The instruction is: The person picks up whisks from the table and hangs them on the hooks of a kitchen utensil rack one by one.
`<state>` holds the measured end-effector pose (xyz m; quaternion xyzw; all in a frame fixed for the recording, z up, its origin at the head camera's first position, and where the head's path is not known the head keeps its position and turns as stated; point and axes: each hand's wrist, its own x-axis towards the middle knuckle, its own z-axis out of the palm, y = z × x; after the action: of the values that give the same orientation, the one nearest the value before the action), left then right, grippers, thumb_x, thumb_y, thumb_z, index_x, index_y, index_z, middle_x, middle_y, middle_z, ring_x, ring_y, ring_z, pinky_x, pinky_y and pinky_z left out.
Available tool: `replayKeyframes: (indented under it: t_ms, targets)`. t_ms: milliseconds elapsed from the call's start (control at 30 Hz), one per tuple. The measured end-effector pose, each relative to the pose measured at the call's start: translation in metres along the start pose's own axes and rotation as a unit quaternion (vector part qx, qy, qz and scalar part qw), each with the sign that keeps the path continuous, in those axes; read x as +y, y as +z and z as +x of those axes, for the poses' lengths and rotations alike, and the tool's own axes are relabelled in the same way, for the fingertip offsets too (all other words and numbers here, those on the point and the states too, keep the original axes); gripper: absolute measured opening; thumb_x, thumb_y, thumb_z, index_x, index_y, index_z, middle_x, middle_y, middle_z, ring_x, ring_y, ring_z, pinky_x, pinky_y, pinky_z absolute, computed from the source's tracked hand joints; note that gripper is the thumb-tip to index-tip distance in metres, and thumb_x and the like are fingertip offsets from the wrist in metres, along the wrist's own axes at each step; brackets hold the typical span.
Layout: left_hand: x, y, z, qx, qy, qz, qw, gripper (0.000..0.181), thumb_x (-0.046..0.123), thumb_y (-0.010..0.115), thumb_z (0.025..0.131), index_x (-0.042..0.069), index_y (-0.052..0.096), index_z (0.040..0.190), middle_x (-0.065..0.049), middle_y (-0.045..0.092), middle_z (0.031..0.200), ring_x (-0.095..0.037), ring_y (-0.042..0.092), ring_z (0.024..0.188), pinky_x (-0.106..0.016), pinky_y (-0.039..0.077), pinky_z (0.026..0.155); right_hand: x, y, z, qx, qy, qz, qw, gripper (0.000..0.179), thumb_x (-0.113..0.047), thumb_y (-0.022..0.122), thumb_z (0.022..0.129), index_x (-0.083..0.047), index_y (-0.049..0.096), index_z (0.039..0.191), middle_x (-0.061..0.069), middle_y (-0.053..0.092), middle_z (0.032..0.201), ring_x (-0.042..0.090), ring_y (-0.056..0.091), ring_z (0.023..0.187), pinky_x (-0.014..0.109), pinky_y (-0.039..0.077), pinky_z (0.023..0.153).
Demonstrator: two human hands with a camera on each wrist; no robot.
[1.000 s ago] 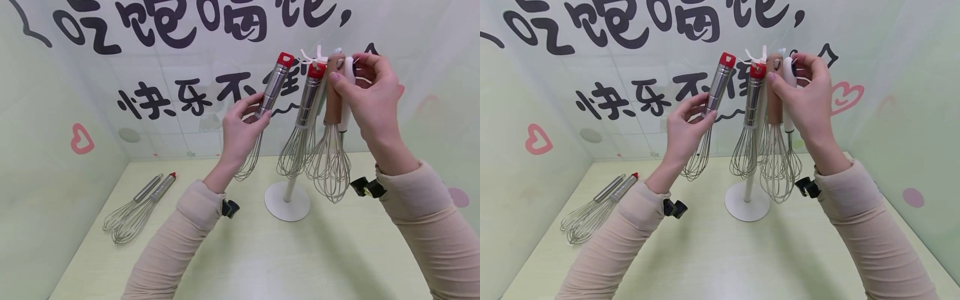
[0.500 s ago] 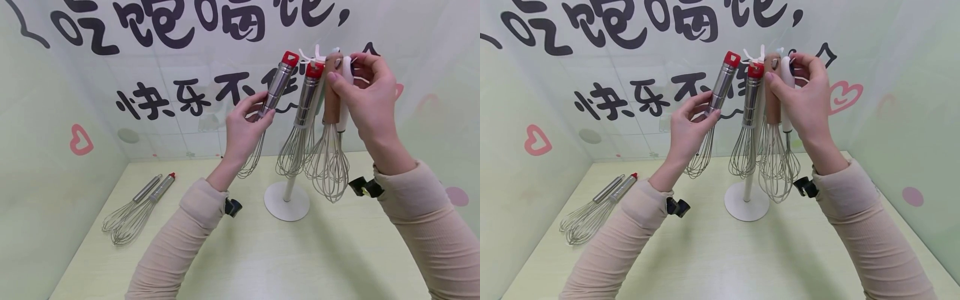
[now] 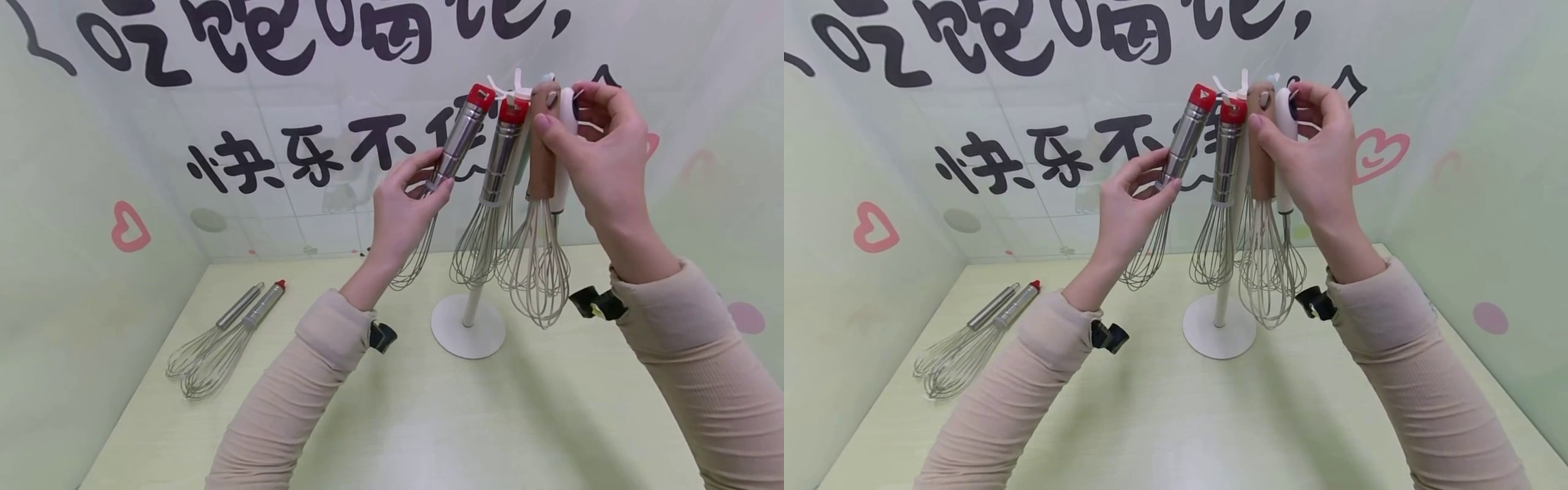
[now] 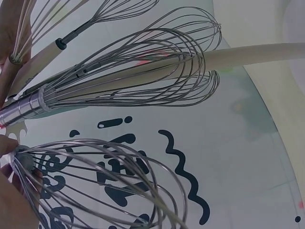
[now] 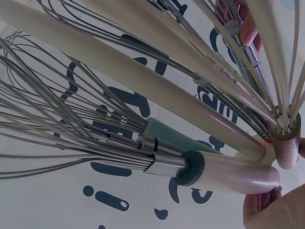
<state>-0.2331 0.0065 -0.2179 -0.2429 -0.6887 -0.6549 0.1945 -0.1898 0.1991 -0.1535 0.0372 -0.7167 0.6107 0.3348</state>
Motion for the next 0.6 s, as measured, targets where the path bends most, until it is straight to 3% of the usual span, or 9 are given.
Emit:
replayKeyframes:
  t_ms: [400, 600]
  targets:
    - [-0.0017, 0.0037, 0.0, -0.014, -0.009, -0.01, 0.9998, 0.041, 0.001, 0.067, 0.083, 0.003, 0.061, 0.123, -0.013, 0.059, 0.121, -0.022, 0.063, 0.103, -0.02, 0.054, 0.091, 0.0004, 0.0006, -0.0004, 0.001, 0.002, 0.034, 0.9994, 0.045, -0.011, 0.075, 0.076, -0.009, 0.056, 0.116, -0.002, 0.055, 0.107, 0.011, 0.053, 0.095, 0.016, 0.045, 0.08]
    - [-0.0017, 0.0035, -0.0001, -0.019, -0.009, -0.016, 0.9997, 0.042, 0.0, 0.067, 0.083, 0.002, 0.06, 0.124, -0.013, 0.058, 0.122, -0.021, 0.062, 0.103, -0.02, 0.054, 0.091, 0.0011, 0.0013, -0.0002, 0.004, -0.004, 0.024, 0.9997, 0.044, -0.012, 0.075, 0.076, -0.01, 0.056, 0.116, -0.003, 0.055, 0.106, 0.01, 0.052, 0.096, 0.017, 0.045, 0.081]
